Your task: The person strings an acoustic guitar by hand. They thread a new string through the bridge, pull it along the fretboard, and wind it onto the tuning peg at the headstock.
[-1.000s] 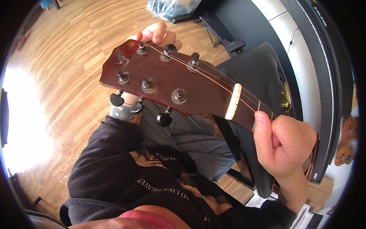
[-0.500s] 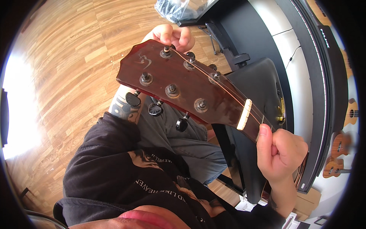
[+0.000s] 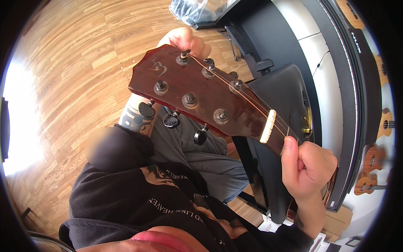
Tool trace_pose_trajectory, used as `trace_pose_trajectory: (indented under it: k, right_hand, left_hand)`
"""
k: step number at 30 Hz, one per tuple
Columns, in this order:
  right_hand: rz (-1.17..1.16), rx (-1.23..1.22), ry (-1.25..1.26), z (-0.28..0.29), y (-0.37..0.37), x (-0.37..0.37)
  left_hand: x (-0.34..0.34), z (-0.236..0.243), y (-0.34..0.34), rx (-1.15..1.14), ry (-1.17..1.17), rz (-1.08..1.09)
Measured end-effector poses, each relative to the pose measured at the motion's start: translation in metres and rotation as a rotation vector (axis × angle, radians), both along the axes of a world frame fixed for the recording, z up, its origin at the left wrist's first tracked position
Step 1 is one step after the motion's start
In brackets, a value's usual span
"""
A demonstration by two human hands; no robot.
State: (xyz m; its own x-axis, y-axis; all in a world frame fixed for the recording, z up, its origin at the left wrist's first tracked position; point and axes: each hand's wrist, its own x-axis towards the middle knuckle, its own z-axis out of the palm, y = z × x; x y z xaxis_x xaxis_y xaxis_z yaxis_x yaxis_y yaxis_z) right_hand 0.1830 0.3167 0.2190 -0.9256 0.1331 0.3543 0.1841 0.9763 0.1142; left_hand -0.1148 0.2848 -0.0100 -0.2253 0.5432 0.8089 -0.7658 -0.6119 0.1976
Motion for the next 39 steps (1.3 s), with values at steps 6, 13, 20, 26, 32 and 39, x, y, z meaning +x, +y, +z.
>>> trace_pose_trajectory:
  k: [6, 13, 20, 26, 32, 39]
  right_hand:
    - [-0.008, 0.009, -0.007, 0.0, -0.001, 0.0]
    - [-0.002, 0.0, -0.005, 0.0, -0.001, -0.001]
    - [0.002, -0.019, -0.005, -0.001, 0.0, -0.002]
    - [-0.002, -0.004, -0.006, 0.0, 0.001, -0.001]
    - [-0.011, -0.011, -0.004, 0.001, 0.0, -0.001]
    - [0.0, 0.004, -0.004, 0.0, -0.001, -0.002]
  left_hand:
    - [-0.011, -0.003, 0.022, 0.258, 0.081, 0.167]
    - [-0.013, -0.017, 0.015, 0.018, 0.128, 0.061]
    - [0.003, -0.007, 0.026, 0.288, -0.002, 0.028]
    - [-0.002, -0.008, 0.03, 0.247, 0.001, -0.04]
    - [-0.012, -0.011, 0.02, 0.083, 0.158, 0.043]
    - [0.012, -0.01, 0.036, 0.35, -0.176, -0.018]
